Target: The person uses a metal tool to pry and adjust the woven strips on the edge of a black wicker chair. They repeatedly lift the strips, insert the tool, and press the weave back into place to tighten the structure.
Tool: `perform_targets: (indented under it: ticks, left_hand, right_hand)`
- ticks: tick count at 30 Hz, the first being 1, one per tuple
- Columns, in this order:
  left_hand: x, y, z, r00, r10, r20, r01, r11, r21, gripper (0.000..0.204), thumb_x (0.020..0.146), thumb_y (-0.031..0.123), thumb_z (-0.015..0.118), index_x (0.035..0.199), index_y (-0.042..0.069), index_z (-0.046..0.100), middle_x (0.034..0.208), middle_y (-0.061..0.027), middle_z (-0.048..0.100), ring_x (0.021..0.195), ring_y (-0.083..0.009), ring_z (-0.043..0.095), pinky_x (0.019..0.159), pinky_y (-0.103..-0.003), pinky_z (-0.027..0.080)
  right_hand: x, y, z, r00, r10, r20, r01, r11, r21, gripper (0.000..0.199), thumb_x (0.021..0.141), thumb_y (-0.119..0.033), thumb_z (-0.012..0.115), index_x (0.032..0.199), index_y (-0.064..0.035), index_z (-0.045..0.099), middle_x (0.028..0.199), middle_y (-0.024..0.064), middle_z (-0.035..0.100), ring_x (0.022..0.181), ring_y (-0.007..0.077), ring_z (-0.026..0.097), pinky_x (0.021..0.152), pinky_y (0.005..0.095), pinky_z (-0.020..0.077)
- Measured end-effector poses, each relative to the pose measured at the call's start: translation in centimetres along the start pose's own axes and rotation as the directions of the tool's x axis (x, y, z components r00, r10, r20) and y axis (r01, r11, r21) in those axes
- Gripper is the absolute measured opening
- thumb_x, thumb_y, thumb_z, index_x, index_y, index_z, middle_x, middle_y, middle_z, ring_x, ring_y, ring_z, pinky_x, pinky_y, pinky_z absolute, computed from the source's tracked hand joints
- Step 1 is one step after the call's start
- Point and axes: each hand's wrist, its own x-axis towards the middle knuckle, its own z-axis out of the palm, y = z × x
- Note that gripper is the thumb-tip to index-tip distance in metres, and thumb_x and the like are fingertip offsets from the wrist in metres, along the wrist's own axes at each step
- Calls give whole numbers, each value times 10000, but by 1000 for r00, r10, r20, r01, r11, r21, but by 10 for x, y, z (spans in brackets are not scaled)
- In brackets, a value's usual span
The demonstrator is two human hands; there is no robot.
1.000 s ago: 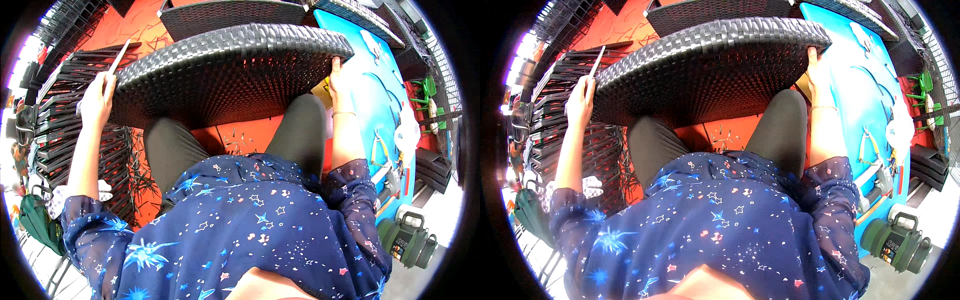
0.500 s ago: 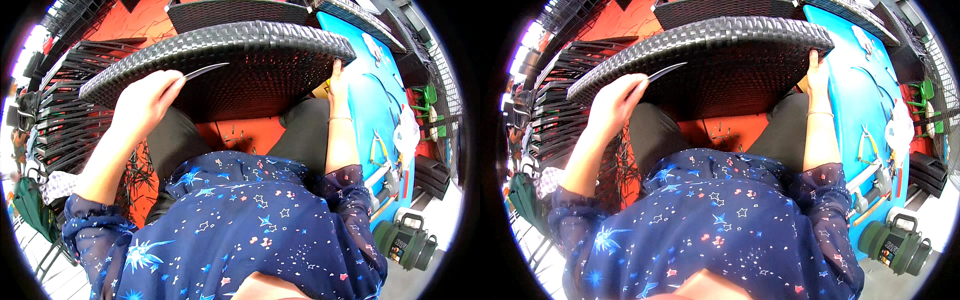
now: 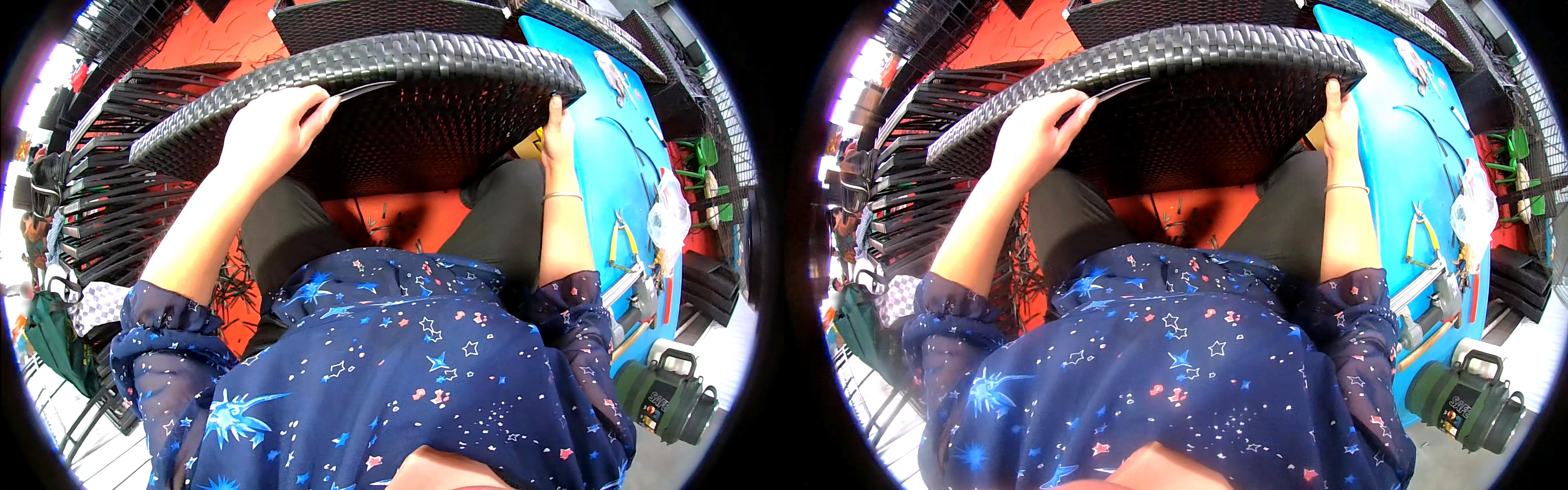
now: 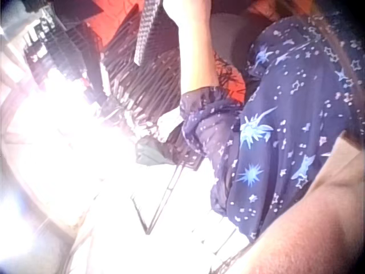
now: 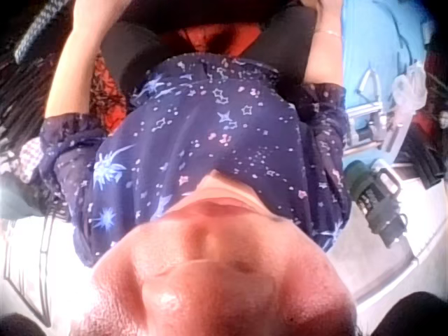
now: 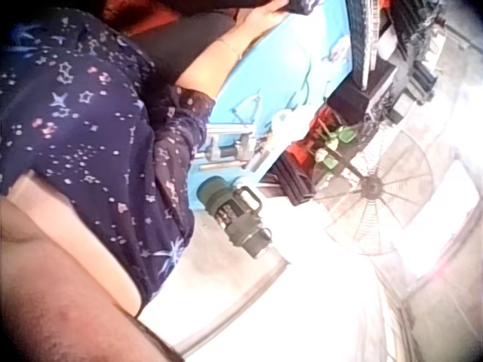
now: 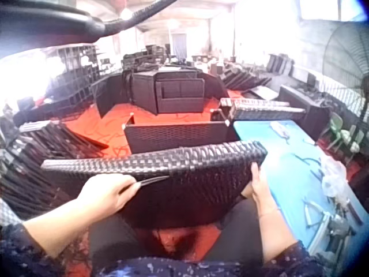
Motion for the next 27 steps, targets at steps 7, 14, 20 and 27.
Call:
perform_targets:
  ticks: [7, 14, 20, 27]
  left_hand:
    - [-5, -8, 0, 994, 20, -105, -21, 1000, -12, 233, 978, 342, 650, 977, 118, 714, 876, -101, 719, 819, -326, 704, 732, -428, 563]
    - [10, -10, -12, 997, -63, -43, 63, 998, 1, 220, 966, 262, 674, 1015, 56, 735, 977, -141, 737, 898, -343, 710, 788, -411, 563]
    - [-5, -2, -21, 990, -8, -144, 6, 1000, -15, 209, 966, 307, 669, 944, 105, 716, 852, -105, 709, 794, -325, 699, 702, -420, 560]
    - [-36, 28, -20, 988, -23, -154, 0, 989, -148, 163, 931, 233, 722, 963, 74, 736, 857, -100, 714, 764, -307, 704, 680, -383, 559]
  right_hand:
    - [41, -75, -14, 980, -175, -96, 152, 965, -215, 591, 1071, -483, 485, 1477, -54, 501, 1485, 122, 542, 1363, 258, 508, 1170, 408, 346]
    - [109, -128, 94, 706, -117, 699, 679, 392, -620, 478, 1005, -534, 533, 1282, -177, 691, 1297, 114, 683, 1197, 340, 640, 1056, 404, 480]
    - [105, -183, 147, 751, 278, 599, 458, 433, -776, 746, 1020, -659, 404, 1056, -11, 773, 958, 179, 751, 924, 287, 697, 940, 379, 497]
    - [67, -176, 167, 418, 110, 902, 543, 766, -345, 530, 1062, -437, 479, 1102, 22, 741, 985, 139, 764, 918, 206, 689, 932, 344, 500]
